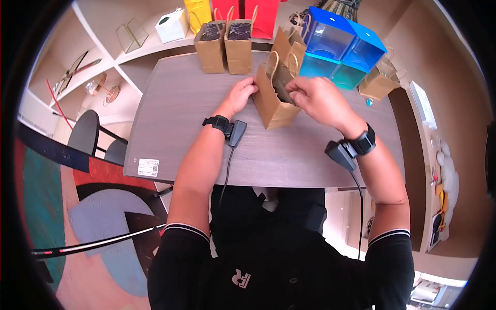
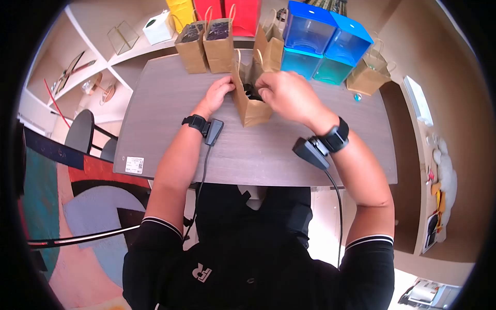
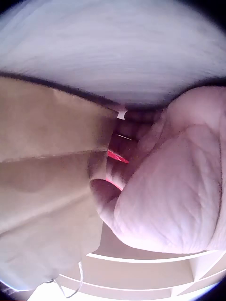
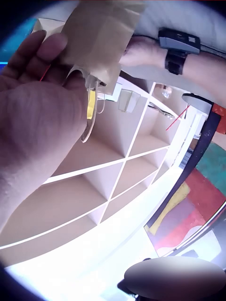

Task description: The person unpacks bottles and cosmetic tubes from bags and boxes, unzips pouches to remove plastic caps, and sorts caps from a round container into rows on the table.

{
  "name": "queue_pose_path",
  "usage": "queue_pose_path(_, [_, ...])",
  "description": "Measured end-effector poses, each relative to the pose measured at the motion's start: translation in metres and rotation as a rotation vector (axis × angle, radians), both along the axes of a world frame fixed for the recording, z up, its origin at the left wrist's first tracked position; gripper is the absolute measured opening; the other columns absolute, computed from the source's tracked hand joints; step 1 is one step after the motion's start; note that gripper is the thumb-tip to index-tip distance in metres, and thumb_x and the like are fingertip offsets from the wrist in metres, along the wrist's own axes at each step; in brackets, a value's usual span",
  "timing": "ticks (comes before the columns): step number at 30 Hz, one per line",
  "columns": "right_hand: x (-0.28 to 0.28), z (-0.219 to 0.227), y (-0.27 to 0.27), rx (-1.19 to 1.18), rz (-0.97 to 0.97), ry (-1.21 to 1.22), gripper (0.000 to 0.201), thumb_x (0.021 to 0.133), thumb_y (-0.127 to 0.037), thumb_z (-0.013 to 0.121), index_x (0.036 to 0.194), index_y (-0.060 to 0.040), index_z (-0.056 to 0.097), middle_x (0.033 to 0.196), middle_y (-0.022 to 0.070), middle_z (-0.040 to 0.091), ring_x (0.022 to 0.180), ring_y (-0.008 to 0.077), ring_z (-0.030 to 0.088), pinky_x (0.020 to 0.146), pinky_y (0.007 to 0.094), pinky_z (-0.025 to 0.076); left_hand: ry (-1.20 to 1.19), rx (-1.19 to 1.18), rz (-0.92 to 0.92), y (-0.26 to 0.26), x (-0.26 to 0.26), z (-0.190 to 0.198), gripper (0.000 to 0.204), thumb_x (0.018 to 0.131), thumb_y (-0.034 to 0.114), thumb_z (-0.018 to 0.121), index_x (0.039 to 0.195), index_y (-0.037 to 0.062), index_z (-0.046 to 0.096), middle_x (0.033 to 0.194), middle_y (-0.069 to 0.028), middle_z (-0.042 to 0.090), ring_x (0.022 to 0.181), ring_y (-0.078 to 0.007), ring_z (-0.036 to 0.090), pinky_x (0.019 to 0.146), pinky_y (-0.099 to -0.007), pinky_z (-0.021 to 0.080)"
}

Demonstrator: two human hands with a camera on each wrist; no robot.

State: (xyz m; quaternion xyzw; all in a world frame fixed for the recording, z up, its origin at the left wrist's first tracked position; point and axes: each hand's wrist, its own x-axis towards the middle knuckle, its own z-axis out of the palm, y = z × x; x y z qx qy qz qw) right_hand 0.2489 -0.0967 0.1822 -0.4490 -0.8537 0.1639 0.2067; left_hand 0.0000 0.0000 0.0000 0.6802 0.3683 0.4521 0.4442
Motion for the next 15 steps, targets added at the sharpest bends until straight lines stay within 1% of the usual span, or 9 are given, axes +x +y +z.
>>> queue_pose_path(3, [-0.001, -0.007, 0.011, 0.112, -0.011, -0.09, 0.022, 0.085, -0.019, 0.067, 0.101, -0.0076, 0.074, 0.089, 0.0173, 0.073, 0.087, 0.0373, 0.07, 0.076, 0.0471, 0.055, -0.028, -0.074, -0.011, -0.005, 0.006, -0.002, 0.027, 0.098, 0.017, 0.059, 0.119, 0.002, 0.068, 0.111, -0.005, 0.07, 0.106, -0.0122, 0.061, 0.095, -0.0301, 0.048])
queue_pose_path(5, [-0.005, -0.004, 0.012, -0.062, 0.024, -0.334, 0.035, 0.08, -0.02, 0.07, 0.113, -0.008, 0.073, 0.092, 0.0177, 0.073, 0.087, 0.0359, 0.071, 0.078, 0.0457, 0.055, -0.014, -0.102, -0.031, -0.007, 0.005, 0.005, 0.022, 0.098, 0.012, 0.06, 0.117, 0.0019, 0.067, 0.116, -0.0038, 0.068, 0.108, -0.0113, 0.059, 0.097, -0.0289, 0.046])
queue_pose_path(7, [-0.01, -0.001, 0.01, -0.083, 0.029, -0.407, 0.033, 0.08, -0.018, 0.07, 0.111, -0.0085, 0.073, 0.093, 0.0176, 0.074, 0.088, 0.0359, 0.071, 0.078, 0.0456, 0.056, -0.005, -0.132, -0.047, -0.012, 0.006, 0.009, 0.019, 0.097, 0.006, 0.062, 0.115, 0.0017, 0.066, 0.12, -0.0027, 0.066, 0.111, -0.0103, 0.058, 0.099, -0.0277, 0.045])
queue_pose_path(9, [-0.014, -0.003, 0.013, -0.098, 0.03, -0.486, 0.031, 0.08, -0.017, 0.069, 0.11, -0.009, 0.074, 0.094, 0.0176, 0.074, 0.09, 0.0359, 0.071, 0.078, 0.0456, 0.056, -0.142, -0.061, -0.053, -0.016, 0.013, 0.011, 0.016, 0.098, 0.009, 0.066, 0.112, 0.0021, 0.066, 0.127, -0.0043, 0.064, 0.116, -0.0119, 0.056, 0.101, -0.0286, 0.045])
queue_pose_path(10, [-0.015, -0.009, 0.013, -0.062, -0.001, -0.547, 0.028, 0.081, -0.016, 0.068, 0.108, -0.0094, 0.073, 0.094, 0.0175, 0.073, 0.09, 0.0359, 0.071, 0.078, 0.0456, 0.056, -0.136, -0.059, -0.061, -0.019, 0.016, 0.014, 0.016, 0.098, 0.009, 0.066, 0.112, 0.0021, 0.066, 0.127, -0.0043, 0.064, 0.116, -0.0119, 0.056, 0.101, -0.0286, 0.045])
queue_pose_path(11, [-0.014, -0.015, 0.014, -0.025, -0.034, -0.608, 0.026, 0.081, -0.014, 0.067, 0.106, -0.0098, 0.073, 0.094, 0.0174, 0.073, 0.091, 0.036, 0.071, 0.077, 0.0457, 0.057, -0.188, -0.062, -0.054, -0.022, 0.018, 0.017, 0.012, 0.098, 0.009, 0.066, 0.107, 0.0022, 0.067, 0.135, -0.0065, 0.061, 0.117, -0.0135, 0.057, 0.103, -0.0306, 0.045])
queue_pose_path(12, [-0.013, -0.021, 0.016, -0.023, -0.042, -0.604, 0.026, 0.081, -0.014, 0.067, 0.106, -0.0098, 0.073, 0.094, 0.0174, 0.073, 0.091, 0.036, 0.071, 0.077, 0.0457, 0.057, -0.24, -0.064, -0.046, -0.023, 0.021, 0.021, 0.008, 0.097, 0.008, 0.066, 0.103, 0.0022, 0.068, 0.143, -0.0087, 0.057, 0.118, -0.0151, 0.058, 0.104, -0.0326, 0.046])
queue_pose_path(13, [-0.012, -0.026, 0.016, 0.005, -0.054, -0.604, 0.024, 0.08, -0.012, 0.067, 0.104, -0.0105, 0.073, 0.094, 0.0153, 0.074, 0.091, 0.0355, 0.071, 0.077, 0.0454, 0.057, -0.237, -0.061, -0.052, -0.021, 0.022, 0.019, 0.008, 0.097, 0.008, 0.066, 0.103, 0.0022, 0.068, 0.143, -0.0087, 0.057, 0.118, -0.0151, 0.058, 0.104, -0.0326, 0.046])
queue_pose_path(15, [-0.008, -0.03, 0.014, 0.034, -0.066, -0.603, 0.023, 0.08, -0.01, 0.067, 0.101, -0.0112, 0.072, 0.094, 0.0133, 0.075, 0.091, 0.035, 0.072, 0.076, 0.0452, 0.058, -0.428, -0.179, -0.099, -0.019, 0.023, 0.015, 0.006, 0.096, 0.008, 0.068, 0.101, 0.004, 0.066, 0.147, -0.0095, 0.053, 0.123, -0.0172, 0.056, 0.106, -0.0341, 0.045])
